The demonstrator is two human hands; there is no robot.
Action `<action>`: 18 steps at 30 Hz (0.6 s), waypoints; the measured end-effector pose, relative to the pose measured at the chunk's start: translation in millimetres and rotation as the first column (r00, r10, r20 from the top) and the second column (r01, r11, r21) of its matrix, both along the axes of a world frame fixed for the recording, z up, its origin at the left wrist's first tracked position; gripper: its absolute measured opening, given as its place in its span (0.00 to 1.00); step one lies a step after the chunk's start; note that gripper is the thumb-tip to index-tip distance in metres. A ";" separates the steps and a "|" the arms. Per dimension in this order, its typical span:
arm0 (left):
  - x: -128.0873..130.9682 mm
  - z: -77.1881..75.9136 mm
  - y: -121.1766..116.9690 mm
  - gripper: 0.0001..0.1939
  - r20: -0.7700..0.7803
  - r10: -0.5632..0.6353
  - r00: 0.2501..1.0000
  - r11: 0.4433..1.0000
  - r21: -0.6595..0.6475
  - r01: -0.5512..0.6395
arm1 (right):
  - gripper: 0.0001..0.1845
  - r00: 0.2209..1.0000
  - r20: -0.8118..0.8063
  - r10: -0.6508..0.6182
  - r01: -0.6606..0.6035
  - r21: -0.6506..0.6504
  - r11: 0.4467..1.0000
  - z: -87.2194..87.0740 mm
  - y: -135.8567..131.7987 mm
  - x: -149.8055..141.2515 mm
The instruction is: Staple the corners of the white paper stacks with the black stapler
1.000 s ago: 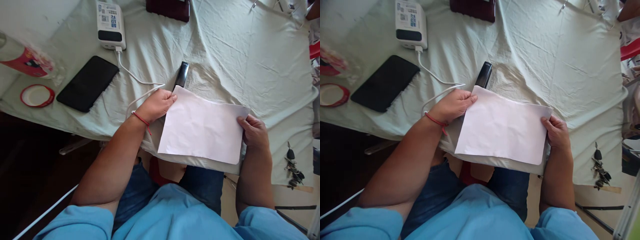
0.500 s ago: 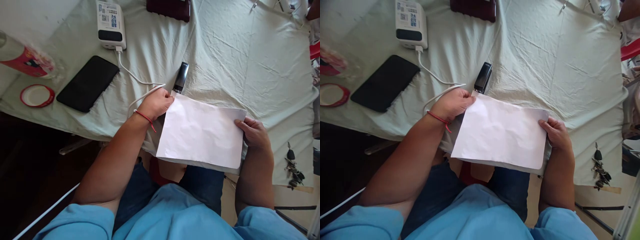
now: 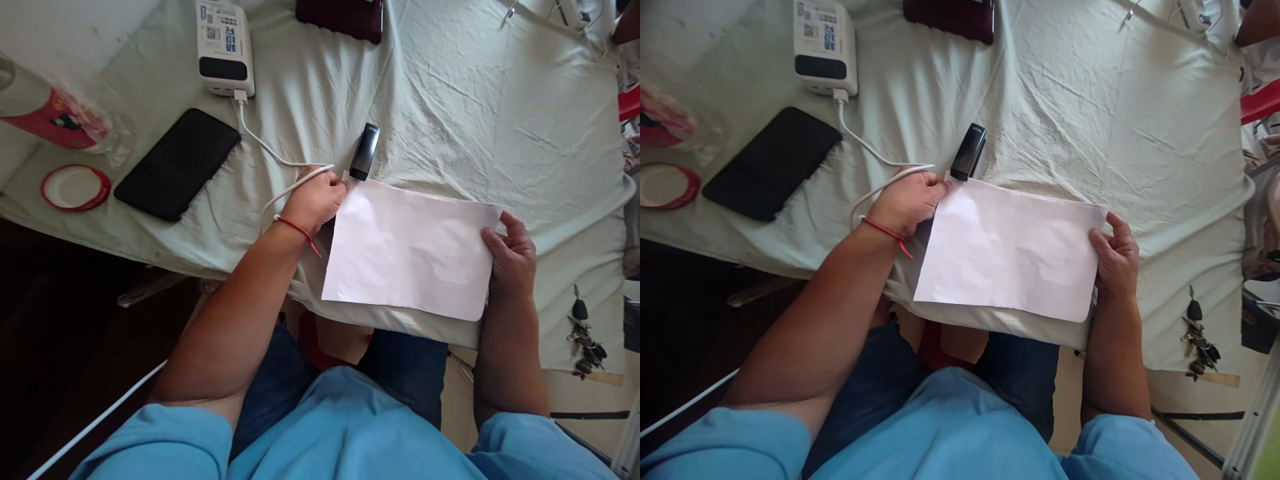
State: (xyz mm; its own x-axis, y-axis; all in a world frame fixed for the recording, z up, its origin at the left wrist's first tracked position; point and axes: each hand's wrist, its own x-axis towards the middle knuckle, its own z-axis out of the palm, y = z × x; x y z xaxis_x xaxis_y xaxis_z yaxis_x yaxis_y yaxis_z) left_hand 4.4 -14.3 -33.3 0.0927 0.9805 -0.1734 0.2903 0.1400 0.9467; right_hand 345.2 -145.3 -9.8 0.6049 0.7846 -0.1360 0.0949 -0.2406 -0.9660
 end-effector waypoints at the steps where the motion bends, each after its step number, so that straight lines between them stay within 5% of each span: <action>1: 0.4 0.8 -0.4 0.19 -0.009 0.001 1.000 1.000 0.009 -0.001 | 0.38 1.000 0.002 -0.005 0.005 -0.009 1.000 0.3 0.2 -0.1; 10: -0.2 2.4 -3.3 0.18 -0.010 0.049 0.999 0.989 0.137 -0.047 | 0.29 0.999 0.028 -0.023 0.025 -0.072 0.997 -1.9 2.4 4.6; 18: 4.2 6.7 -2.1 0.18 0.144 0.004 0.990 1.000 0.017 -0.007 | 0.24 1.000 0.020 0.020 -0.020 -0.035 0.999 -5.9 0.9 7.9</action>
